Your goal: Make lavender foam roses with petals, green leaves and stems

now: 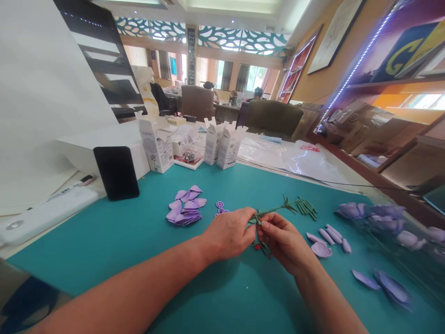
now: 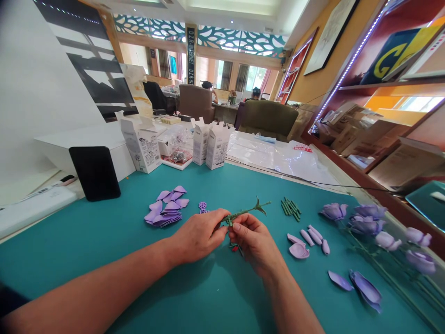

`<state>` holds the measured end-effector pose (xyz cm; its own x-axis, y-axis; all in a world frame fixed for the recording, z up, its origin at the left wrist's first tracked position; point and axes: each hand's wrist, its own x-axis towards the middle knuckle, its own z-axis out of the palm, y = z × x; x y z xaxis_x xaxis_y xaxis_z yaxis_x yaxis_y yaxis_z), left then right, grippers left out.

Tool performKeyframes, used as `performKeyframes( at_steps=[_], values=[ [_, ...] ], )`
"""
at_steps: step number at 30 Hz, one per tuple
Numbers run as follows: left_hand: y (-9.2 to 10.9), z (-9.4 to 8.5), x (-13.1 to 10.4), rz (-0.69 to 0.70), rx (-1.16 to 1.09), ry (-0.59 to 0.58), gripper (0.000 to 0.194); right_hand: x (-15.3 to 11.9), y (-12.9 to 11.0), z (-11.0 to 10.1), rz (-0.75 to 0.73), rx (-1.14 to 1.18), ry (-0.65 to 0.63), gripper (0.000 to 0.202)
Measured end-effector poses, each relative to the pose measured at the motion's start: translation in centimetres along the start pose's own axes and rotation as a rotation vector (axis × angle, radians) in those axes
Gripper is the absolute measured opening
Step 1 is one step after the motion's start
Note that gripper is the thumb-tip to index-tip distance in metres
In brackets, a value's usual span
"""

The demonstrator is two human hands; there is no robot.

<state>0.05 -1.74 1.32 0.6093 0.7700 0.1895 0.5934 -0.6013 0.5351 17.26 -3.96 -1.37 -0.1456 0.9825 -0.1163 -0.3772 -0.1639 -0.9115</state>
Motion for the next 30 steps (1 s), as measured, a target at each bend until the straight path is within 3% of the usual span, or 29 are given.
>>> performKeyframes(
  at_steps=[10,30],
  values=[
    [0.0,0.0,0.0,-0.014,0.082,-0.017,0.029,0.1,0.5,0.2,-0.019,0.018,0.02,0.021],
    [0.1,0.7,0.0,-0.009,0.204,0.01,0.03,0.1,0.9,0.5,-0.079,0.03,0.07,0.021]
  ],
)
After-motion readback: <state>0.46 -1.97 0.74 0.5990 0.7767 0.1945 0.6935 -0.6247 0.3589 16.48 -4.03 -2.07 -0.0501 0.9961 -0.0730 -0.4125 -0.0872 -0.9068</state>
